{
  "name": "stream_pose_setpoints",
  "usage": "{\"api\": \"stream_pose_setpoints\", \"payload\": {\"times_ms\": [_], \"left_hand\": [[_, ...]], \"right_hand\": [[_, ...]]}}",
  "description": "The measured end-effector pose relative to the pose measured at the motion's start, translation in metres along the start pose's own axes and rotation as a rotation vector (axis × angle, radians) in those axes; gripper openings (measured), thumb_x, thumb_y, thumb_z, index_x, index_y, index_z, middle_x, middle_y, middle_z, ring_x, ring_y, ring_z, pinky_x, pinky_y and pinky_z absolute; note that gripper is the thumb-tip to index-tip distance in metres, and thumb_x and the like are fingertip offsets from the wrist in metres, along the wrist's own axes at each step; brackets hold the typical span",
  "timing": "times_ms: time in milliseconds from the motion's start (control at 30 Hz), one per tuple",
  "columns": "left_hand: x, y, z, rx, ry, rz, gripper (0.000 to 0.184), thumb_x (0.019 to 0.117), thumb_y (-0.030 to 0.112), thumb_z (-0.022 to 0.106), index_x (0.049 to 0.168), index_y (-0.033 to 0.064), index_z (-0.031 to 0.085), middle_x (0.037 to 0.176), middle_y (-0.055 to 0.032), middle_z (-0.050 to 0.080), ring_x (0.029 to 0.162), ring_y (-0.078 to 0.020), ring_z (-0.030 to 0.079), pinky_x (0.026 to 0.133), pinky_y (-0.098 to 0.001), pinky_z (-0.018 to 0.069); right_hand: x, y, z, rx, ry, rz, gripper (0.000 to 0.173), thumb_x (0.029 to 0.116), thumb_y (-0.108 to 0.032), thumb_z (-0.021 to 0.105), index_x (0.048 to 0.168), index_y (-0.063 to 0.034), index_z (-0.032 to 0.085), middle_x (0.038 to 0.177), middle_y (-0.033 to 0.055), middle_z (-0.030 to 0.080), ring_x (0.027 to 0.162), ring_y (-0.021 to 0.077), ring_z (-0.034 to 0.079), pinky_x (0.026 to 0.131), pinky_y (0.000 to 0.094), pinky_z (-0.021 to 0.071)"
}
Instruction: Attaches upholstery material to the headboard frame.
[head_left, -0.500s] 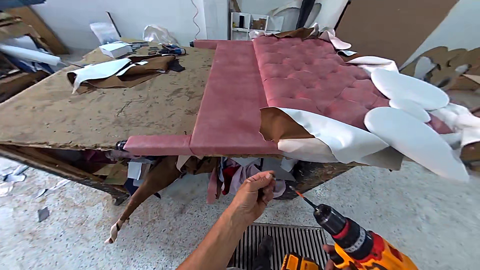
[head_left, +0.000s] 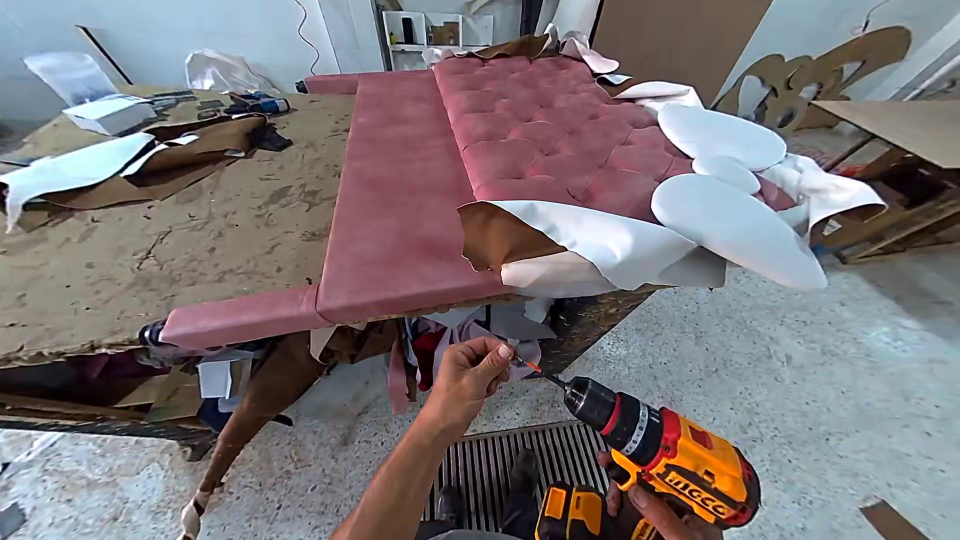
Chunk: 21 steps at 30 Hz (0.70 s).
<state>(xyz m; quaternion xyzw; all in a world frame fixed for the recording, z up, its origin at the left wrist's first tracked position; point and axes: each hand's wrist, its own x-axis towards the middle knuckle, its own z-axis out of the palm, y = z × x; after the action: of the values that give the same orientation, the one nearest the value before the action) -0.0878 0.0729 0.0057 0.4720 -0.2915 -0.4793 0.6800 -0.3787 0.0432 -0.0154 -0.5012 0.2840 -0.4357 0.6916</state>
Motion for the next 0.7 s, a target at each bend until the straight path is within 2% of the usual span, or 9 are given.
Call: {"api": "stream_pose_setpoints", "payload": {"times_ms": [100,200,300,433,500,567,633,700], "left_hand": [[0.003,0.006,-0.002,0.137,-0.046,0.012,0.016,0.0973,0.019,0.067,0.091,0.0065,0.073,0.071,0.0007,0.064,0.057,-0.0031,0.053,0.054,-0.0182,0.0443],[0.01,0.025,-0.006,0.432,-0.142,0.013,0.016,0.0962,0.021,0.067,0.09,0.0089,0.075,0.072,0.0029,0.066,0.061,-0.0036,0.057,0.056,-0.0194,0.047],[0.02,0.045,0.002,0.552,-0.248,-0.029,0.013,0.0942,0.018,0.069,0.086,0.0101,0.074,0.068,0.0052,0.063,0.055,-0.001,0.054,0.05,-0.0177,0.0445],[0.028,0.052,0.039,0.421,-0.196,-0.014,0.013,0.0918,0.018,0.072,0.082,0.0082,0.074,0.063,0.0016,0.061,0.051,-0.0033,0.05,0.048,-0.0194,0.0418],[0.03,0.047,0.067,0.3,-0.148,0.021,0.015,0.0913,0.02,0.074,0.084,0.007,0.075,0.063,0.0013,0.061,0.05,-0.0031,0.049,0.049,-0.02,0.0429],[0.032,0.04,0.09,0.209,-0.172,0.062,0.018,0.0923,0.026,0.075,0.087,0.0086,0.076,0.064,0.0041,0.061,0.052,-0.0012,0.049,0.05,-0.0194,0.0442],[0.034,0.028,0.101,0.104,-0.186,0.088,0.024,0.0986,0.03,0.066,0.091,0.0102,0.077,0.061,0.0081,0.055,0.052,0.0005,0.047,0.051,-0.0183,0.0426],[0.041,0.013,0.102,-0.056,-0.124,-0.029,0.036,0.1068,0.025,0.047,0.096,0.005,0.075,0.057,0.0084,0.048,0.048,-0.0001,0.042,0.048,-0.0177,0.0395]], "right_hand": [[-0.002,0.0,-0.005,0.008,0.005,0.004,0.021,0.0906,-0.015,0.074,0.112,-0.0145,0.075,0.103,0.0154,0.077,0.076,0.0197,0.073,0.071,0.0341,0.0622],[-0.005,0.002,-0.012,-0.013,0.028,0.003,0.02,0.088,-0.016,0.077,0.108,-0.0153,0.075,0.099,0.0131,0.077,0.075,0.0192,0.073,0.07,0.0344,0.0625],[-0.009,0.005,-0.017,-0.005,0.023,0.008,0.021,0.0872,-0.015,0.078,0.108,-0.0163,0.076,0.1,0.0114,0.077,0.077,0.0186,0.074,0.073,0.0346,0.0626],[-0.002,0.01,-0.018,0.142,-0.161,0.052,0.027,0.0957,-0.022,0.069,0.122,-0.0197,0.075,0.104,0.0068,0.077,0.082,0.0132,0.072,0.077,0.0303,0.0604],[0.001,0.017,-0.016,0.27,-0.176,0.053,0.027,0.0958,-0.025,0.068,0.122,-0.0178,0.074,0.092,0.0058,0.076,0.077,0.0135,0.071,0.073,0.0319,0.0598],[0.006,0.025,-0.016,0.41,-0.165,0.028,0.027,0.0946,-0.026,0.068,0.118,-0.0157,0.074,0.083,0.0049,0.074,0.072,0.0142,0.069,0.07,0.0346,0.0584],[0.01,0.028,-0.018,0.507,-0.176,-0.016,0.025,0.0947,-0.027,0.067,0.115,-0.0144,0.074,0.081,0.0038,0.072,0.071,0.0143,0.069,0.071,0.0356,0.0577],[0.014,0.025,-0.025,0.568,-0.181,-0.063,0.027,0.095,-0.027,0.067,0.118,-0.0138,0.074,0.082,0.0042,0.073,0.072,0.0142,0.069,0.071,0.0352,0.0576]]}}
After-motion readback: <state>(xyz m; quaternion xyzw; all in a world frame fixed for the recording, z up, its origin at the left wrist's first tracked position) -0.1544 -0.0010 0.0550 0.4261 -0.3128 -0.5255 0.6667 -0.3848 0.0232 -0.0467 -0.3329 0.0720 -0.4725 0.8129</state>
